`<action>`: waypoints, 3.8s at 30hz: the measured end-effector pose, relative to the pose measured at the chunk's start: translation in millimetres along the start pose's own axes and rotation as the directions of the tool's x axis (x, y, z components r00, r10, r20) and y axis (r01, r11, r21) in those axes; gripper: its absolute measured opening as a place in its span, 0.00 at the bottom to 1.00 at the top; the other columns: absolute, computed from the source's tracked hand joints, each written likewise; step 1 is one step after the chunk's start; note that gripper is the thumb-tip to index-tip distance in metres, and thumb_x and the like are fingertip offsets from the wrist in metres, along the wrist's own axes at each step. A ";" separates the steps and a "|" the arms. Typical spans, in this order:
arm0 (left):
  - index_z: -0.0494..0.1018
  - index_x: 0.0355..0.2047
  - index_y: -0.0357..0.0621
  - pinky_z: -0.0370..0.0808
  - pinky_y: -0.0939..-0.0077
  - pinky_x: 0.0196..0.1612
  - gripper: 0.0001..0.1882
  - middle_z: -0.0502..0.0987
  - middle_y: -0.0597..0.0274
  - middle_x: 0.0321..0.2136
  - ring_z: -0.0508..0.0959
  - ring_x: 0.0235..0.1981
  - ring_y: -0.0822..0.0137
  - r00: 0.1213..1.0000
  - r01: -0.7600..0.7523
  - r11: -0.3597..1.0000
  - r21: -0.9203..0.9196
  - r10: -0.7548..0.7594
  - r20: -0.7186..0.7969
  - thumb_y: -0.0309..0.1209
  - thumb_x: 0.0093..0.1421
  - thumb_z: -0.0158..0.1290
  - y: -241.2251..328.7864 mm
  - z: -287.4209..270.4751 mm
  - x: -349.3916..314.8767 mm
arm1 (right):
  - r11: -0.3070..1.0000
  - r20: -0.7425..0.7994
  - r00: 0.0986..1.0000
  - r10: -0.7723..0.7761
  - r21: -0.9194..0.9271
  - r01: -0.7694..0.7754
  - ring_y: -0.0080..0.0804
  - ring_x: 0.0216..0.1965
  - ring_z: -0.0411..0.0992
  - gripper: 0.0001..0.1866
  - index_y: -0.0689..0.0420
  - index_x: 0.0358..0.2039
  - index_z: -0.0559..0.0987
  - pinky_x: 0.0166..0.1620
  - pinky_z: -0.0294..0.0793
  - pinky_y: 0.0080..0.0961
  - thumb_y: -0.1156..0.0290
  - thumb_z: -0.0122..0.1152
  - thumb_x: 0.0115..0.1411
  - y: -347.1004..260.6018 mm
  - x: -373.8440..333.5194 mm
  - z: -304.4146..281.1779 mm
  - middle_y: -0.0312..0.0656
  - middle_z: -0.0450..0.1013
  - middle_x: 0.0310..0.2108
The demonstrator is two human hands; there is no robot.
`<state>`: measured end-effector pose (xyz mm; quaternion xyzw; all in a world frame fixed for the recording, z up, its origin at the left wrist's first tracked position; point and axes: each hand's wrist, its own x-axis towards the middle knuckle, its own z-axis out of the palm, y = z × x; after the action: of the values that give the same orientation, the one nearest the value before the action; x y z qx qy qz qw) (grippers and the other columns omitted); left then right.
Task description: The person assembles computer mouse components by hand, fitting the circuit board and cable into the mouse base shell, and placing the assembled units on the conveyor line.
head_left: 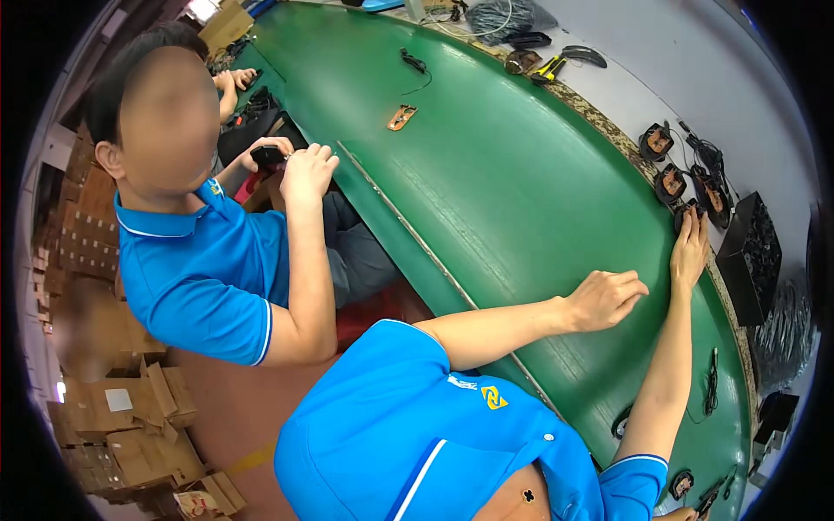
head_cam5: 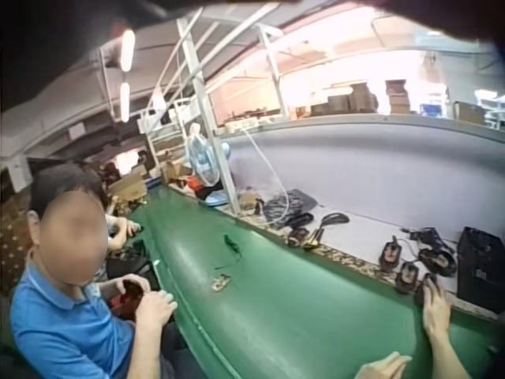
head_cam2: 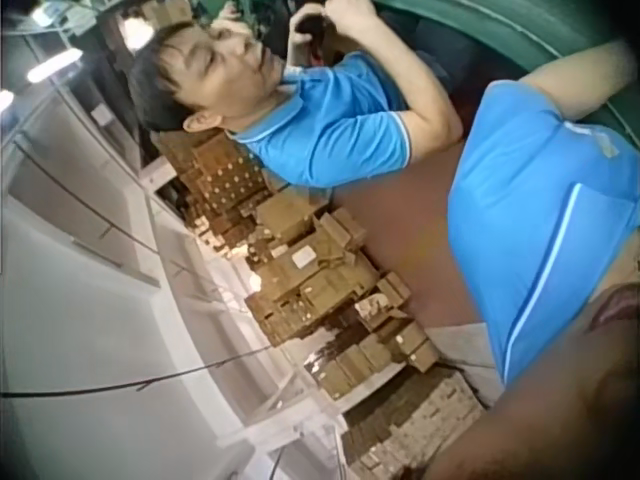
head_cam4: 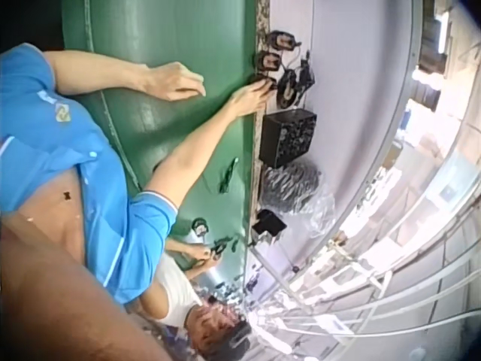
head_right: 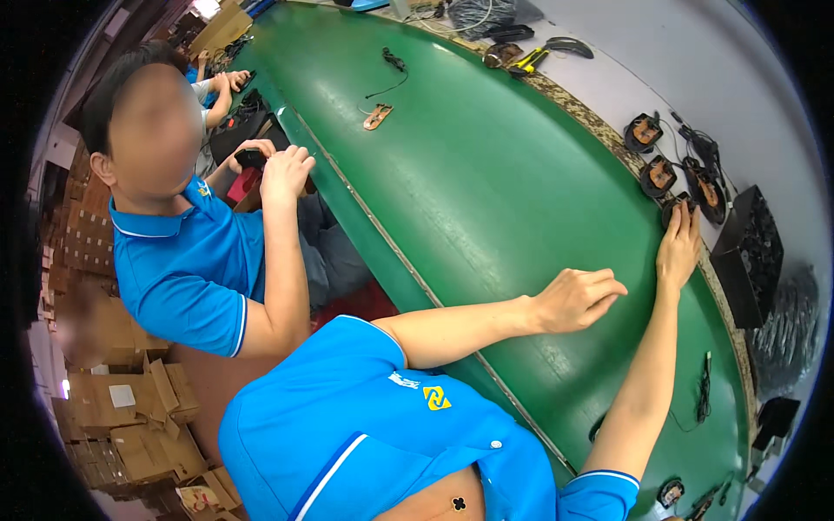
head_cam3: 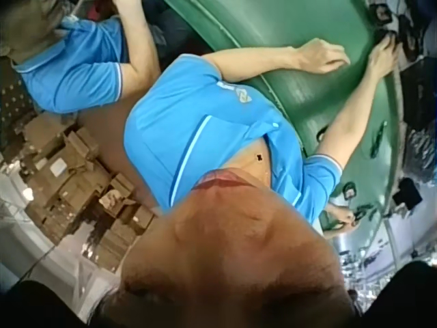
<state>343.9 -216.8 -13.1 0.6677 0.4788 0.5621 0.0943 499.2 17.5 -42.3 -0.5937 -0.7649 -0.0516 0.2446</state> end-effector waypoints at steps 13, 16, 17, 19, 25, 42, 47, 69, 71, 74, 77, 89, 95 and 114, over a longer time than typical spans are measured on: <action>0.76 0.38 0.41 0.71 0.67 0.23 0.08 0.76 0.61 0.29 0.74 0.19 0.59 1.000 -0.024 0.996 -0.087 0.026 0.017 0.22 0.57 0.54 8.0 19.1 2.8 | 0.997 -0.100 0.995 -0.004 0.080 0.012 0.47 0.57 0.72 0.25 0.43 0.66 0.68 0.56 0.70 0.37 0.51 0.37 0.73 34.8 -6.4 -15.2 0.38 0.68 0.65; 0.78 0.39 0.44 0.72 0.66 0.25 0.09 0.77 0.59 0.29 0.75 0.21 0.58 1.000 -0.016 0.998 -0.064 0.017 0.013 0.22 0.57 0.54 -9.2 20.9 13.5 | 0.990 -0.239 0.970 -0.041 0.120 0.071 0.50 0.48 0.76 0.24 0.54 0.58 0.74 0.48 0.74 0.39 0.54 0.46 0.70 -14.0 0.7 -28.4 0.44 0.75 0.55; 0.78 0.39 0.44 0.72 0.66 0.25 0.10 0.78 0.59 0.29 0.75 0.21 0.58 1.000 -0.003 0.997 -0.077 0.004 0.015 0.22 0.57 0.55 -16.3 22.7 16.1 | 0.974 0.058 0.996 0.068 0.214 -0.079 0.49 0.48 0.76 0.25 0.53 0.59 0.74 0.49 0.75 0.38 0.53 0.45 0.69 -19.1 9.0 -39.0 0.44 0.75 0.56; 0.79 0.39 0.43 0.70 0.69 0.24 0.11 0.78 0.60 0.28 0.72 0.20 0.62 0.996 0.036 0.995 -0.096 -0.028 0.084 0.19 0.56 0.55 -17.3 36.5 33.1 | 0.988 -0.406 0.903 -0.138 0.003 0.153 0.50 0.44 0.77 0.22 0.53 0.54 0.75 0.46 0.75 0.41 0.52 0.46 0.69 26.3 25.9 9.1 0.46 0.76 0.51; 0.78 0.43 0.43 0.68 0.71 0.24 0.14 0.75 0.61 0.27 0.70 0.19 0.64 0.962 0.001 0.992 -0.126 0.034 0.270 0.17 0.57 0.54 -10.6 72.4 60.8 | 0.992 -0.403 0.912 0.075 0.125 -0.027 0.47 0.41 0.77 0.18 0.55 0.44 0.77 0.43 0.74 0.43 0.54 0.49 0.66 64.2 36.6 -12.5 0.45 0.77 0.45; 0.73 0.54 0.39 0.68 0.84 0.33 0.14 0.73 0.65 0.27 0.70 0.27 0.74 0.853 0.518 0.782 -0.345 -0.441 0.280 0.24 0.70 0.46 26.0 109.0 74.4 | 0.612 -0.489 0.870 0.061 0.707 0.354 0.41 0.50 0.66 0.17 0.59 0.55 0.74 0.57 0.64 0.40 0.72 0.51 0.67 -24.5 -141.5 -93.0 0.46 0.66 0.59; 0.72 0.55 0.40 0.67 0.86 0.33 0.14 0.70 0.67 0.26 0.68 0.27 0.77 0.838 0.545 0.734 -0.406 -0.481 0.256 0.28 0.72 0.44 12.2 100.9 66.2 | 0.690 -0.624 0.767 -0.150 0.489 0.534 0.38 0.48 0.67 0.13 0.56 0.48 0.78 0.57 0.63 0.42 0.71 0.53 0.66 -65.4 -165.6 -99.4 0.43 0.72 0.52; 0.72 0.54 0.40 0.66 0.84 0.32 0.14 0.72 0.68 0.25 0.68 0.26 0.78 0.907 0.421 0.847 -0.323 -0.394 0.148 0.28 0.72 0.44 7.2 84.7 67.5 | 0.108 -0.263 0.372 0.890 0.915 0.390 0.28 0.26 0.76 0.18 0.63 0.58 0.68 0.26 0.76 0.19 0.72 0.42 0.70 195.3 -65.5 -280.9 0.46 0.80 0.34; 0.72 0.54 0.40 0.66 0.84 0.32 0.14 0.72 0.68 0.25 0.68 0.25 0.77 0.902 0.431 0.846 -0.313 -0.398 0.168 0.28 0.72 0.44 5.2 85.2 66.8 | 0.321 -0.398 0.599 0.694 0.917 0.238 0.29 0.25 0.75 0.18 0.55 0.57 0.69 0.25 0.74 0.21 0.75 0.49 0.67 114.2 -78.2 -236.3 0.43 0.75 0.30; 0.72 0.54 0.40 0.66 0.83 0.32 0.14 0.72 0.68 0.25 0.67 0.25 0.77 0.895 0.443 0.840 -0.314 -0.397 0.201 0.28 0.72 0.44 6.9 91.8 67.0 | 0.823 -0.454 0.890 -0.051 0.486 0.294 0.30 0.20 0.69 0.06 0.53 0.38 0.79 0.25 0.68 0.31 0.70 0.60 0.60 17.2 -120.2 -164.2 0.35 0.71 0.20; 0.73 0.54 0.40 0.66 0.83 0.31 0.14 0.71 0.68 0.25 0.67 0.25 0.77 0.913 0.408 0.868 -0.282 -0.381 0.149 0.29 0.72 0.44 10.0 91.0 65.8 | 0.302 -0.431 0.827 -0.361 0.785 0.541 0.34 0.25 0.72 0.10 0.52 0.41 0.82 0.30 0.69 0.28 0.73 0.58 0.59 -68.2 -161.5 -123.6 0.32 0.76 0.27; 0.74 0.52 0.42 0.65 0.82 0.29 0.13 0.70 0.69 0.24 0.67 0.24 0.77 0.923 0.383 0.911 -0.153 -0.372 0.093 0.30 0.72 0.45 4.6 91.4 76.4 | 0.325 -0.570 0.677 -0.466 0.601 0.730 0.35 0.20 0.59 0.06 0.55 0.34 0.80 0.28 0.58 0.28 0.73 0.54 0.62 -77.6 -183.8 -70.3 0.33 0.62 0.18; 0.75 0.52 0.42 0.65 0.82 0.30 0.14 0.70 0.69 0.24 0.67 0.24 0.77 0.923 0.382 0.916 -0.125 -0.372 0.097 0.30 0.72 0.45 5.2 92.0 76.9 | 0.329 -0.557 0.697 -0.452 0.622 0.711 0.35 0.19 0.62 0.02 0.53 0.33 0.77 0.27 0.60 0.28 0.73 0.56 0.61 -80.1 -184.6 -61.1 0.33 0.64 0.17; 0.76 0.50 0.42 0.65 0.83 0.30 0.13 0.70 0.70 0.24 0.66 0.25 0.77 0.903 0.428 0.891 -0.151 -0.414 0.116 0.30 0.72 0.45 6.6 98.2 75.5 | 0.349 -0.419 0.717 -0.557 0.666 0.660 0.26 0.28 0.69 0.12 0.57 0.46 0.81 0.31 0.62 0.21 0.71 0.52 0.66 -61.6 -195.6 -69.7 0.35 0.75 0.29</action>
<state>423.2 -123.5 6.8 0.5595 0.5574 0.5401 0.2908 497.8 -198.7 -53.5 -0.0931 -0.8549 0.1631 0.4836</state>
